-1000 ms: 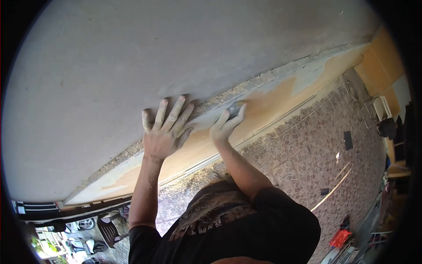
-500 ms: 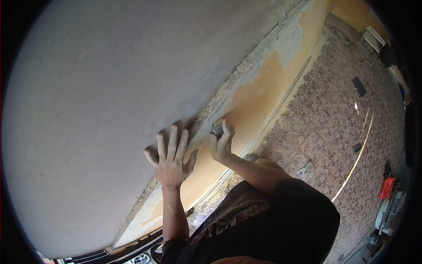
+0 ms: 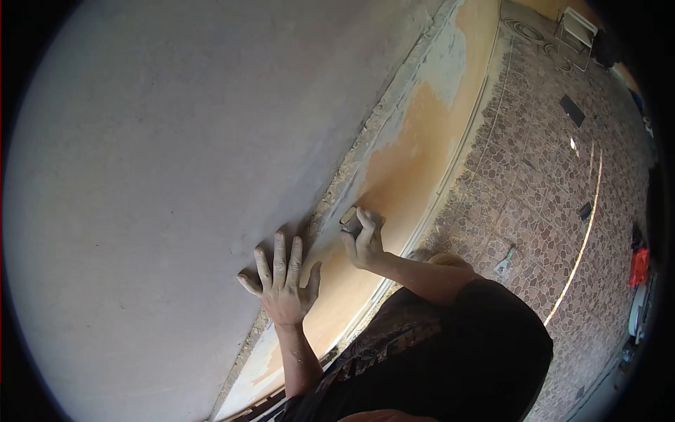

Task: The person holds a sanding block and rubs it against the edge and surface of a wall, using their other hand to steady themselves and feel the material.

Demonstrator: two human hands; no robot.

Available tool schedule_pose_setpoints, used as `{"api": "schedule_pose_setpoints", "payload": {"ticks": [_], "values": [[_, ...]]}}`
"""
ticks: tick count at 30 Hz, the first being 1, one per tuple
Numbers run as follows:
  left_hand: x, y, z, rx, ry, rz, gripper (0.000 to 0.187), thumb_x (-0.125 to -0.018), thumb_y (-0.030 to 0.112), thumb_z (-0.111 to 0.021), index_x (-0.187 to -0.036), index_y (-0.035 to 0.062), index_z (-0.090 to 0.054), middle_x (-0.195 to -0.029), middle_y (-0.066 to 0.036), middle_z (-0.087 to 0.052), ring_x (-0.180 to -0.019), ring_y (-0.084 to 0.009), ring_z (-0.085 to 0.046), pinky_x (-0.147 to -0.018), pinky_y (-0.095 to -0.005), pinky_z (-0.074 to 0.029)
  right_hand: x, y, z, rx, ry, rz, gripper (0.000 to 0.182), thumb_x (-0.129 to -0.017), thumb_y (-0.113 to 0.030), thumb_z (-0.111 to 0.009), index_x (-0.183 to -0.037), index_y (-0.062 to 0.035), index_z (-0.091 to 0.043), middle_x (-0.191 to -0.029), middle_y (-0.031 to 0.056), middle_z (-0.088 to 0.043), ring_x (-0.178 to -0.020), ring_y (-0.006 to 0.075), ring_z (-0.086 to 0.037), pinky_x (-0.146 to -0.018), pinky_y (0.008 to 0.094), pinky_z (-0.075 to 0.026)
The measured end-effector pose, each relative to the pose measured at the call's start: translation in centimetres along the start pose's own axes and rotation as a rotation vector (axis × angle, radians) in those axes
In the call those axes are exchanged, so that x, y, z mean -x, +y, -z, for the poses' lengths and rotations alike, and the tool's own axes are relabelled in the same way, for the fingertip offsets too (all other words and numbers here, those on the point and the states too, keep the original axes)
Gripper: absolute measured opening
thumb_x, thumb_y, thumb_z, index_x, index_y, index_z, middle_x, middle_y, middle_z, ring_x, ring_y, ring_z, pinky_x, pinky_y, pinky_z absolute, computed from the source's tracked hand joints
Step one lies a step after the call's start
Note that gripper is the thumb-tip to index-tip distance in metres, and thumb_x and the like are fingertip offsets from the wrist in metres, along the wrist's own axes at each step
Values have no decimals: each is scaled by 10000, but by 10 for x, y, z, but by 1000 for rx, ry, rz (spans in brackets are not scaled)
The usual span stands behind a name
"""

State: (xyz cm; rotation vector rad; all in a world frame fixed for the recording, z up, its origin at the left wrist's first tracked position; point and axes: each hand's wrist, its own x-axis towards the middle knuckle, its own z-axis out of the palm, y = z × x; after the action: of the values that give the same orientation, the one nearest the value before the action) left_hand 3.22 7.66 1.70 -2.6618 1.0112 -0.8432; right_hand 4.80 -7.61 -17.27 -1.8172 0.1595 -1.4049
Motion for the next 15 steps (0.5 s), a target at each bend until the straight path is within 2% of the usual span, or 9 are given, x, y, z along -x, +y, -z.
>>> {"api": "schedule_pose_setpoints", "payload": {"ticks": [4, 5, 7, 9, 12, 13, 15], "values": [[1, -1, 2, 15, 0, 2, 650, -852, 532, -718, -1447, 336, -544, -1594, 68, -403, -1551, -257, -171, -1206, -584, 136, -158, 11, 17, -91, 284, -300, 652, -930, -185, -638, -1476, 14, -342, -1173, 215, -512, -1031, 365, -493, -928, 507, -344], [0, 0, 1, 20, 5, 8, 639, -853, 520, -722, -1440, 335, -552, -1591, 70, -407, -1550, -251, -176, -1208, -577, 136, -173, 12, 19, -92, 278, -301, 652, -930, -185, -638, -1476, 14, -342, -1173, 215, -512, -1031, 365, -493, -928, 507, -344], [2, 1, 3, 26, 4, 10, 632, -853, 520, -723, -1435, 335, -558, -1589, 70, -410, -1549, -251, -178, -1209, -577, 134, -191, 12, 20, -285, 376, -442, 631, -939, -180, -631, -1470, 23, -356, -1170, 195, -516, -999, 343, -499, -923, 455, -360], [-3, 0, 2, 41, 20, 8, 625, -853, 519, -724, -1430, 336, -564, -1588, 71, -413, -1549, -251, -181, -1209, -578, 131, -140, -7, 20, -23, 220, -182, 663, -925, -170, -642, -1481, 15, -331, -1175, 219, -503, -1023, 361, -485, -927, 489, -351], [2, 3, 4, 23, 3, 14, 622, -851, 518, -727, -1425, 337, -569, -1586, 75, -414, -1546, -252, -189, -1211, -579, 124, 10, 1, -2, -2, 34, -5, 743, -889, -136, -659, -1496, 29, -264, -1176, 254, -472, -1051, 380, -449, -923, 544, -312], [3, 3, 4, 33, 5, 16, 619, -852, 517, -727, -1424, 337, -570, -1585, 76, -416, -1545, -252, -194, -1211, -580, 122, 28, -1, 2, -45, -20, -47, 709, -897, -124, -647, -1487, 29, -286, -1170, 247, -471, -1041, 371, -458, -931, 536, -311], [1, 0, 4, 85, 13, 20, 615, -852, 498, -736, -1422, 337, -572, -1581, 82, -421, -1541, -245, -210, -1213, -579, 116, -10, 4, -3, -66, 51, -104, 680, -906, -129, -638, -1478, 30, -307, -1167, 246, -472, -1040, 370, -462, -933, 526, -318]]}}
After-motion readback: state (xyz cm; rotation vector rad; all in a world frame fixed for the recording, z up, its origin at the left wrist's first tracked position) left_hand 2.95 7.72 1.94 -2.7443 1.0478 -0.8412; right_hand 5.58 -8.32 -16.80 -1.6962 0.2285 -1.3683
